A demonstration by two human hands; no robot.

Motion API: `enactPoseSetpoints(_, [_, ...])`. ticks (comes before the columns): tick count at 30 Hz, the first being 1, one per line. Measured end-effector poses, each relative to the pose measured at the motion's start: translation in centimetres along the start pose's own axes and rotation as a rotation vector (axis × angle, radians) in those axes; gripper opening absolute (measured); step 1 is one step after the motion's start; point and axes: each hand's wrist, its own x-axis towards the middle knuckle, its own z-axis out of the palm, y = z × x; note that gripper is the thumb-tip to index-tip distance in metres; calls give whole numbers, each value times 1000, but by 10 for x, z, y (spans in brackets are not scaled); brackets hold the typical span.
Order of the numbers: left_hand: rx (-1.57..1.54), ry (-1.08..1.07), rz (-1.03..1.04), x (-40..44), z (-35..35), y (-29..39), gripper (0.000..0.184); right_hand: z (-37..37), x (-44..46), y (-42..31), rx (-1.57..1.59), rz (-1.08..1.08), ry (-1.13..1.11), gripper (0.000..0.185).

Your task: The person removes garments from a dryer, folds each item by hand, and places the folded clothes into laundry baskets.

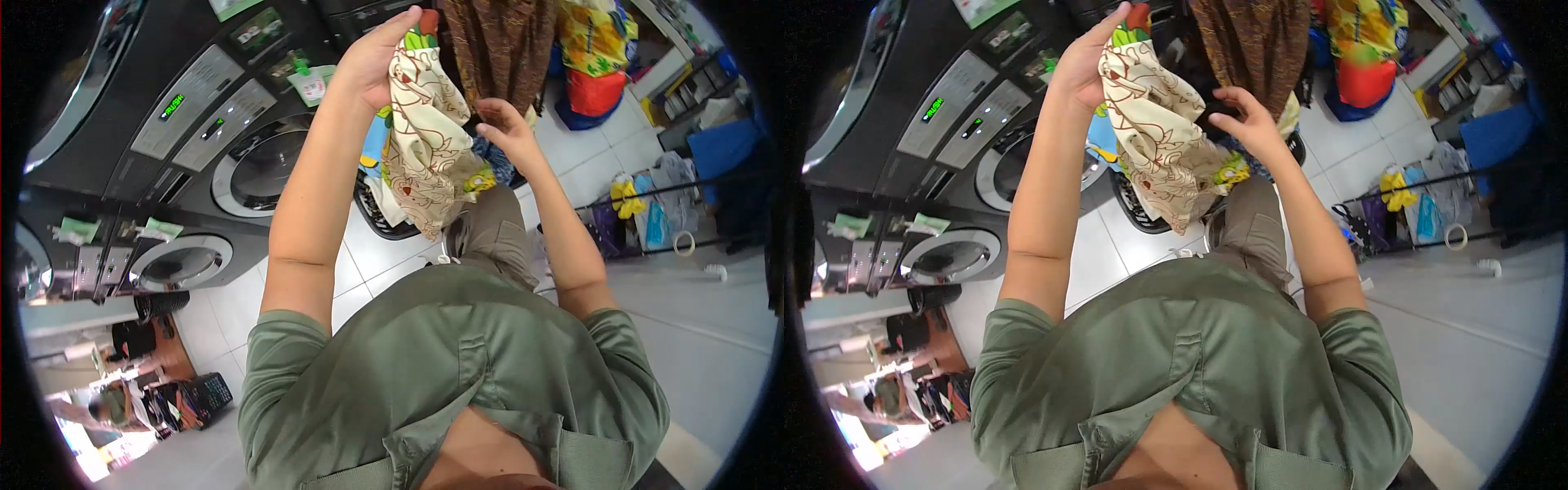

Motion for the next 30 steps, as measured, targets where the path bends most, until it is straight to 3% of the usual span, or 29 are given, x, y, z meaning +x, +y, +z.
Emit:
enactPoseSetpoints(2, [-79, 26, -7, -18, 0, 12, 23, 40, 4, -35, 366, 125, -105, 53])
enactPoseSetpoints(3, [-85, 28, -32, -27, -2, 15, 24, 64, 13, -27, 332, 185, -134, 61])
enactPoseSetpoints(4, [-91, 30, -57, -36, -5, 19, 24, 88, 18, -24, 399, 153, -65, 48])
enactPoseSetpoints(6, [-27, 12, -1, -58, -18, 36, 25, 103, 33, -9, 280, 188, -210, 30])
enactPoseSetpoints(8, [83, -51, 50, -87, -38, 57, 32, 94, 48, -27, -199, 138, -109, 17])
enactPoseSetpoints(9, [97, -27, 74, -101, -48, 73, 36, 80, 64, -25, -332, -74, -49, 22])
enactPoseSetpoints(10, [310, 207, 210, -111, -63, 84, 36, 66, 81, -23, -265, -107, -13, 23])
enactPoseSetpoints(11, [346, 312, 283, -120, -81, 95, 35, 51, 98, -33, -210, -239, -113, 19])
enactPoseSetpoints(12, [382, 415, 358, -124, -101, 104, 35, 45, 104, -68, -266, -235, -241, 17])
enactPoseSetpoints(14, [1037, 887, 461, -120, -155, 105, 37, 49, 109, -131, -35, 23, -447, 23])
enactPoseSetpoints(15, [1402, 1103, 633, -122, -132, 87, 37, 58, 111, -151, 32, 28, -430, 24])
enactPoseSetpoints(16, [1538, 1055, 936, -117, -128, 71, 37, 72, 114, -166, 100, 25, -410, 26])
enactPoseSetpoints(17, [1339, 857, 1016, -111, -112, 55, 36, 84, 120, -169, 101, 13, -416, 26])
enactPoseSetpoints(18, [949, 648, 914, -108, -82, 32, 32, 94, 126, -169, 91, 66, -410, 25])
enactPoseSetpoints(20, [1090, 528, 860, -104, -58, -7, 36, 110, 124, -173, 77, 134, -408, 25])
enactPoseSetpoints(21, [1236, 589, 804, -104, -52, -22, 42, 115, 122, -186, 7, 147, -395, 25])
enactPoseSetpoints(22, [1017, 584, 734, -95, -70, -44, 45, 116, 121, -198, -65, 159, -384, 31])
enactPoseSetpoints(23, [1113, 623, 767, -86, -95, -68, 44, 111, 123, -205, 56, 80, -473, 30])
enactPoseSetpoints(24, [1212, 655, 800, -80, -114, -88, 43, 106, 126, -224, 75, 168, -444, 29])
enactPoseSetpoints(26, [1223, 753, 362, -89, -108, -121, 38, 97, 123, -254, 183, 120, -295, 30])
enactPoseSetpoints(28, [954, 869, -56, -90, -109, -138, 32, 79, 126, -276, 347, 200, -177, 29])
enactPoseSetpoints(29, [1079, 941, 62, -78, -150, -164, 29, 66, 137, -277, 455, 207, -254, 29])
enactPoseSetpoints(30, [1238, 968, 227, -78, -165, -169, 37, 52, 153, -271, 527, 186, -411, 26])
